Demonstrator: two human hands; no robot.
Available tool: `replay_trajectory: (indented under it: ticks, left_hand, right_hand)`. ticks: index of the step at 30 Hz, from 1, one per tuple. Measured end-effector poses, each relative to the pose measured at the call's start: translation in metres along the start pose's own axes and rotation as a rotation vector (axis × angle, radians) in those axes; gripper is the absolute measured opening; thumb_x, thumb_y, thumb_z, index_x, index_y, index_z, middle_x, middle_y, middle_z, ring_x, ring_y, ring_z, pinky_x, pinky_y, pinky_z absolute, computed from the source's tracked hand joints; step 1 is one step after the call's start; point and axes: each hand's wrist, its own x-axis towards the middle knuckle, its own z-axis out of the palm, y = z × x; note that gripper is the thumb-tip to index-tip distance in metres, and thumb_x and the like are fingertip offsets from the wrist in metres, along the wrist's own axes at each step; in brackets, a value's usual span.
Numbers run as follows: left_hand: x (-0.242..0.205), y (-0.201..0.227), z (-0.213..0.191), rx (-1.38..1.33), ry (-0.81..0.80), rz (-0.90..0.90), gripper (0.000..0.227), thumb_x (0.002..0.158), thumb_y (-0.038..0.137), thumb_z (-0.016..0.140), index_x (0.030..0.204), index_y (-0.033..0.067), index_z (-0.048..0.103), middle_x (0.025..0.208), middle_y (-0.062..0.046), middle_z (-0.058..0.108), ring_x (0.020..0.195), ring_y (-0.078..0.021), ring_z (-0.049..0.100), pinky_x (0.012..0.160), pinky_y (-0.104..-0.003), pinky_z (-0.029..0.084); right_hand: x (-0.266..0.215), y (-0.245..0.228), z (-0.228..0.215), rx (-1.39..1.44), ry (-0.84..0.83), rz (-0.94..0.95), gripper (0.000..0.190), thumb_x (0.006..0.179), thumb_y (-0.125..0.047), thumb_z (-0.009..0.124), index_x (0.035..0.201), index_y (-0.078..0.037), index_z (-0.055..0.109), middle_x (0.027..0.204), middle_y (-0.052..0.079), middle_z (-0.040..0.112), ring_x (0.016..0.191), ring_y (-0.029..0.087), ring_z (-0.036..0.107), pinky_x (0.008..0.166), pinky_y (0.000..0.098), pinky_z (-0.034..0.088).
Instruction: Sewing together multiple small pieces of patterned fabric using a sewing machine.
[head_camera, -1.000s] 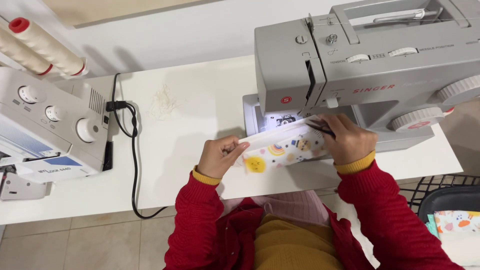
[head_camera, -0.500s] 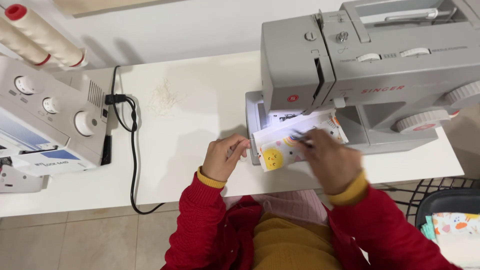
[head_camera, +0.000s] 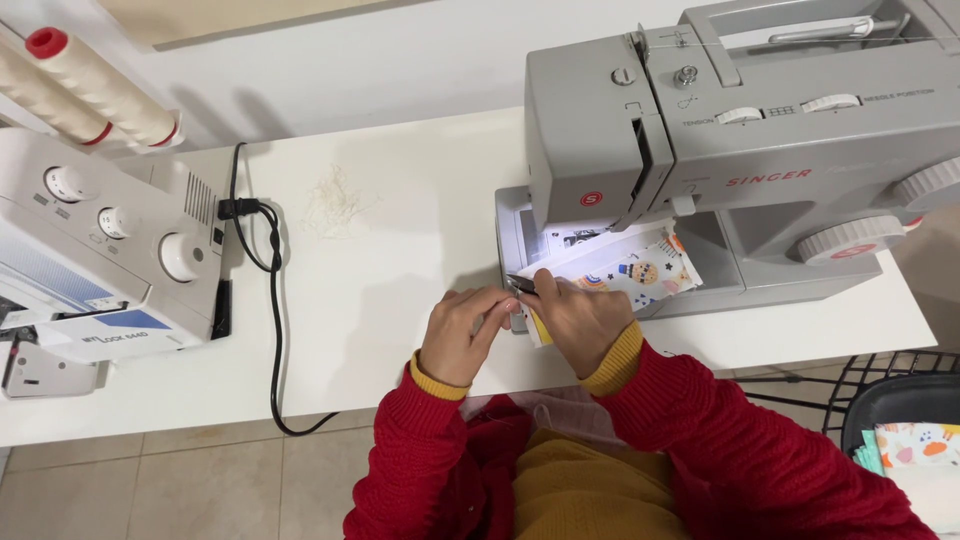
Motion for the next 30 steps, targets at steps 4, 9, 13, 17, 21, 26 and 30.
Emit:
replay_trajectory:
  ticks: [4, 9, 13, 17, 21, 26, 30]
  left_hand:
    - [0.000, 0.003, -0.004, 0.018, -0.008, 0.006, 0.013, 0.101, 0.014, 0.063, 0.094, 0.0089, 0.073, 0.073, -0.001, 0.071, 0.066, -0.0178, 0.067, 0.073, -0.033, 0.045]
    - [0.002, -0.002, -0.004, 0.051, -0.006, 0.044, 0.013, 0.098, 0.013, 0.064, 0.093, 0.0085, 0.075, 0.074, -0.002, 0.074, 0.068, -0.0176, 0.069, 0.072, -0.035, 0.048]
    - [0.018, -0.046, -0.020, 0.030, 0.017, -0.076, 0.012, 0.100, 0.015, 0.065, 0.100, 0.0109, 0.076, 0.088, -0.005, 0.078, 0.070, -0.0131, 0.074, 0.066, -0.029, 0.062]
    - [0.043, -0.060, -0.067, 0.282, 0.213, -0.078, 0.010, 0.095, 0.014, 0.072, 0.102, 0.0111, 0.080, 0.097, -0.009, 0.080, 0.070, -0.0160, 0.073, 0.066, -0.032, 0.062]
    - [0.065, -0.048, -0.102, 0.452, 0.296, -0.105, 0.019, 0.091, 0.011, 0.081, 0.109, 0.0092, 0.079, 0.094, -0.012, 0.079, 0.072, -0.0225, 0.070, 0.069, -0.038, 0.058]
    - [0.054, -0.048, -0.080, 0.759, 0.349, 0.112, 0.050, 0.073, 0.006, 0.082, 0.123, 0.0061, 0.077, 0.115, -0.018, 0.075, 0.099, -0.0324, 0.068, 0.083, -0.043, 0.055]
    - [0.041, -0.034, -0.032, 0.717, 0.254, 0.118, 0.037, 0.080, 0.015, 0.085, 0.116, 0.0137, 0.077, 0.118, -0.011, 0.073, 0.103, -0.0273, 0.065, 0.088, -0.043, 0.048]
  right_hand:
    - [0.001, -0.002, -0.002, -0.048, 0.014, -0.017, 0.037, 0.096, -0.043, 0.068, 0.084, -0.010, 0.056, 0.054, 0.000, 0.061, 0.040, 0.014, 0.058, 0.035, 0.0288, 0.040]
    - [0.000, -0.001, -0.003, -0.054, 0.015, -0.008, 0.037, 0.098, -0.044, 0.065, 0.083, -0.012, 0.055, 0.054, -0.001, 0.062, 0.040, 0.014, 0.058, 0.035, 0.0298, 0.040]
    - [-0.012, 0.012, -0.006, 0.012, 0.062, -0.024, 0.035, 0.099, -0.041, 0.065, 0.087, -0.010, 0.056, 0.058, 0.000, 0.063, 0.042, 0.015, 0.058, 0.037, 0.0304, 0.041]
    - [-0.026, 0.032, -0.042, 0.065, -0.065, 0.136, 0.034, 0.097, -0.042, 0.069, 0.088, -0.010, 0.062, 0.056, 0.001, 0.066, 0.035, 0.015, 0.058, 0.032, 0.0332, 0.042]
    - [-0.050, 0.049, -0.065, 0.157, 0.031, 0.226, 0.036, 0.093, -0.038, 0.073, 0.092, -0.005, 0.059, 0.068, 0.006, 0.071, 0.050, 0.021, 0.066, 0.041, 0.0347, 0.047]
    - [-0.079, 0.051, -0.051, 0.365, 0.095, 0.268, 0.039, 0.085, -0.036, 0.079, 0.090, -0.003, 0.059, 0.067, 0.008, 0.070, 0.051, 0.021, 0.068, 0.044, 0.0340, 0.050]
    - [-0.093, 0.050, -0.043, 0.453, 0.017, 0.273, 0.031, 0.082, -0.021, 0.082, 0.075, -0.006, 0.055, 0.057, 0.009, 0.063, 0.050, 0.029, 0.063, 0.046, 0.0390, 0.047]
